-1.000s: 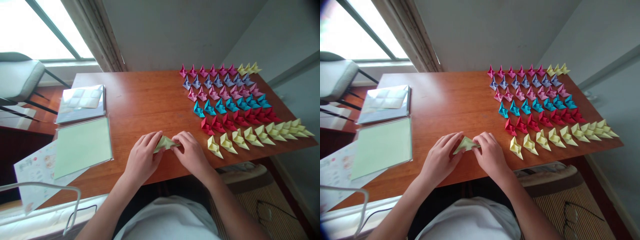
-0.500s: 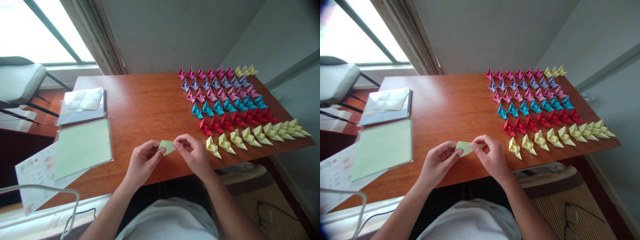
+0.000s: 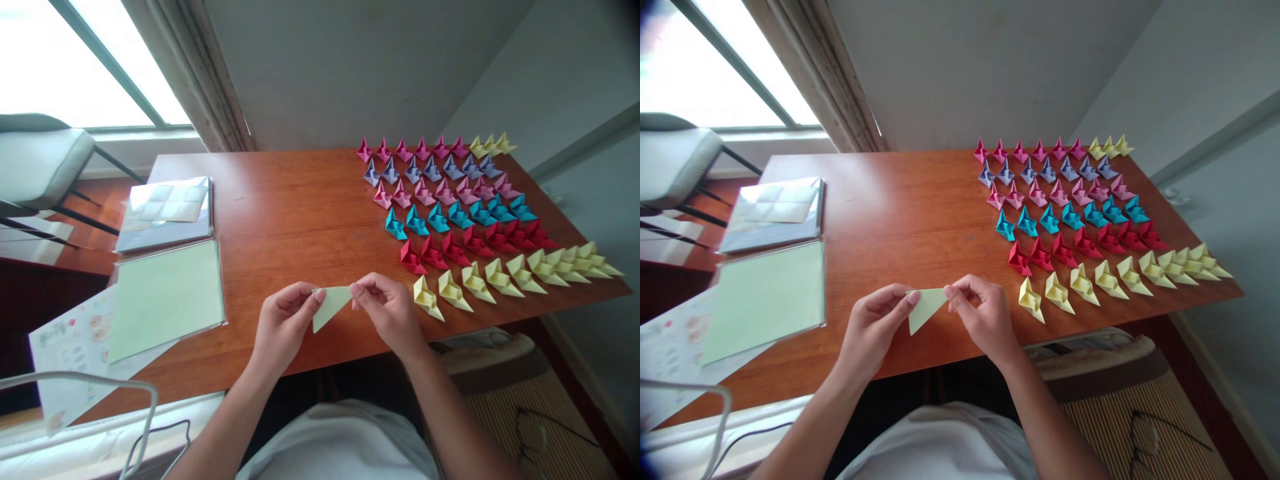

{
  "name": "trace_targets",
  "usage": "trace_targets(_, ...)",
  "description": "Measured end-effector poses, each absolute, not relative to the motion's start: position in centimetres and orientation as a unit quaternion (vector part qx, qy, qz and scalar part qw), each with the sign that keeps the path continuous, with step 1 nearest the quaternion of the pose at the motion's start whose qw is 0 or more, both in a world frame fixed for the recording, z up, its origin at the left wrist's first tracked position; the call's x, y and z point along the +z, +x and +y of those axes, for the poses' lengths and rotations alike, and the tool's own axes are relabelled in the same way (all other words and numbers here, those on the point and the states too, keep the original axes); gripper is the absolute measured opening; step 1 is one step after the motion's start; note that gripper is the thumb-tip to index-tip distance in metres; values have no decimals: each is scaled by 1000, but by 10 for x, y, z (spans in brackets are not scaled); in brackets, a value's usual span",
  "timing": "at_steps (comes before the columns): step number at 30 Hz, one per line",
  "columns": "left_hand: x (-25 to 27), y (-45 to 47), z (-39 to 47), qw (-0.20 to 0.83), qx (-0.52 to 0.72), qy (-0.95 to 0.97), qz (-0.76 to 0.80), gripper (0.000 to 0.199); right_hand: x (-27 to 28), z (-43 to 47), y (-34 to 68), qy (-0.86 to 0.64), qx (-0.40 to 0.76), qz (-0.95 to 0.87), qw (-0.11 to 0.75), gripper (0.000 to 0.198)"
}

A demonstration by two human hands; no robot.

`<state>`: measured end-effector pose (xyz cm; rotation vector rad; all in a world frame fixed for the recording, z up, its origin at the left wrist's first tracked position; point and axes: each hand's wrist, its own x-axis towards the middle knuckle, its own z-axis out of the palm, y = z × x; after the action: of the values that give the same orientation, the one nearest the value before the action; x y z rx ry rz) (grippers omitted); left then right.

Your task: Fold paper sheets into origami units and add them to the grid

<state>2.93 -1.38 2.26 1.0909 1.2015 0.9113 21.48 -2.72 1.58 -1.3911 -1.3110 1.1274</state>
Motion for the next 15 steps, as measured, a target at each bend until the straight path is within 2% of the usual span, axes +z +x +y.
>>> trace_targets(5, 29, 30, -9, 590, 365, 511, 507, 33, 15, -25, 216, -577, 428, -520, 462, 34)
trace_targets(10, 30, 32, 0, 597, 394, 478, 509, 29, 2, -21, 206, -532, 480, -445, 537, 35)
trace_targets(15, 19, 35, 6, 614, 460, 402, 500, 25, -2, -26, 195, -509, 506, -458, 524, 22)
